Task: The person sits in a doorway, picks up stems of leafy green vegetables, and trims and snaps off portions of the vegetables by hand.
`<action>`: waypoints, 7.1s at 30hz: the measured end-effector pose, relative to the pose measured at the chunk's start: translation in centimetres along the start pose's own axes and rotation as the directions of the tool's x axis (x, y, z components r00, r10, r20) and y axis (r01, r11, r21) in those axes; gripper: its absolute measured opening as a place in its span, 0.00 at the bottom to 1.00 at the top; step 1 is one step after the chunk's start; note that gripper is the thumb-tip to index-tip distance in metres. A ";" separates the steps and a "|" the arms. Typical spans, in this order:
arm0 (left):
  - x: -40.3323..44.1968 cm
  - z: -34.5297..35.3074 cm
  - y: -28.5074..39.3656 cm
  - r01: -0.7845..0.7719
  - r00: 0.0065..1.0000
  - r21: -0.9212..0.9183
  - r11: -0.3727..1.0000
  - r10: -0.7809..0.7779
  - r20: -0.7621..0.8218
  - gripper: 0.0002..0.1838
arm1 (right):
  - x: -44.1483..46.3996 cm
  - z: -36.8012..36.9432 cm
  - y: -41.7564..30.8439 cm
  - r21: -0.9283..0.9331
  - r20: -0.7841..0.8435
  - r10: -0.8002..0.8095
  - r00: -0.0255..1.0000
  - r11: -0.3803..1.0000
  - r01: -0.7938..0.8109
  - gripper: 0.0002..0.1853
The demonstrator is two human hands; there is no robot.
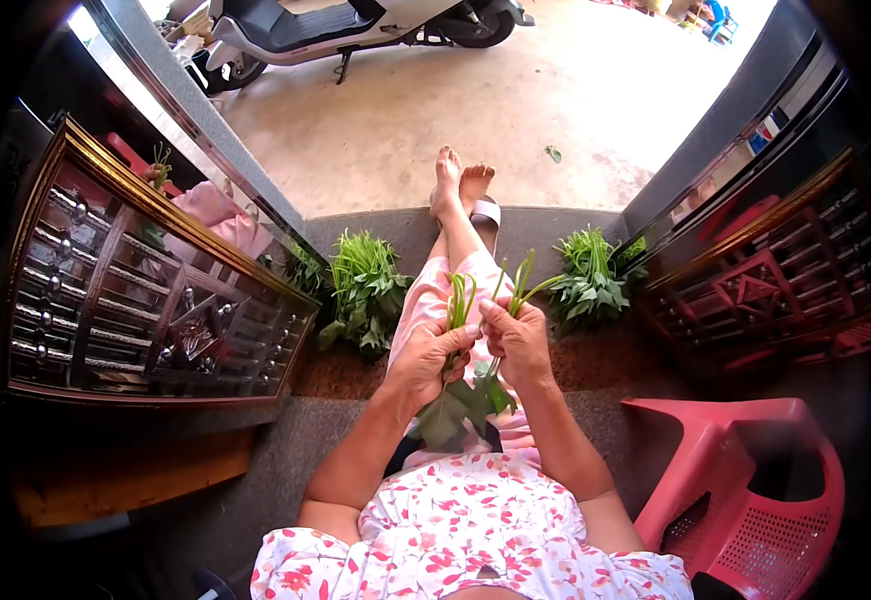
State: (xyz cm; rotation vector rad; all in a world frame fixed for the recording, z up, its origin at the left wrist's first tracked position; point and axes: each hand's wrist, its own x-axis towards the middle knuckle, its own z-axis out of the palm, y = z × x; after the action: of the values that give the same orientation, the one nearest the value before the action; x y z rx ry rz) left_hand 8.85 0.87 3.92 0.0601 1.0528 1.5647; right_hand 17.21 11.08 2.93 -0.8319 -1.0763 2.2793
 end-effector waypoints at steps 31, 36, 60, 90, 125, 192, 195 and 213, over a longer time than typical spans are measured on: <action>0.2 -6.8 3.4 -0.164 0.984 -0.408 0.898 0.124 -0.124 0.14 | 2.3 -6.9 -3.2 0.816 0.365 0.261 0.894 0.372 -0.442 0.11; 0.2 -6.5 3.4 -0.152 0.987 -0.405 0.902 0.115 -0.114 0.16 | 2.3 -7.1 -3.0 0.820 0.368 0.253 0.895 0.366 -0.440 0.11; 0.3 -3.7 1.9 -0.142 0.987 -0.362 0.921 0.161 0.022 0.11 | 1.5 -4.8 -2.8 0.590 0.373 0.164 0.913 0.718 -0.370 0.12; 0.7 -0.8 -0.7 -0.052 0.997 -0.179 0.983 0.061 0.049 0.07 | -0.3 0.2 -0.1 -0.049 0.073 0.007 0.997 0.999 -0.003 0.07; 0.9 -2.9 1.4 -0.165 0.983 -0.461 0.872 0.185 -0.001 0.08 | 0.5 -2.1 -1.9 -0.001 -0.096 -0.087 0.992 0.996 0.087 0.07; -0.4 -6.2 3.4 -0.224 0.974 -0.414 0.882 0.185 -0.132 0.10 | 2.2 -8.1 -3.1 0.693 0.297 0.138 0.945 0.650 -0.312 0.12; -0.4 -5.5 3.0 -0.181 0.983 -0.396 0.900 0.167 -0.072 0.11 | 2.1 -7.5 -2.9 0.659 0.320 0.107 0.941 0.689 -0.302 0.13; -0.4 -0.5 1.1 0.002 0.997 -0.181 0.983 0.011 0.073 0.10 | 0.4 -1.5 -0.9 0.323 0.269 0.188 0.945 0.906 -0.273 0.14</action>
State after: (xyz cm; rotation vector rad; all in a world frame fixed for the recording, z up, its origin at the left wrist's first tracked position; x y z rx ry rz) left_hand 7.82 0.36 4.49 -0.0050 0.8496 1.6438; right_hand 18.10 12.66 2.76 -0.5791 -0.6423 2.7186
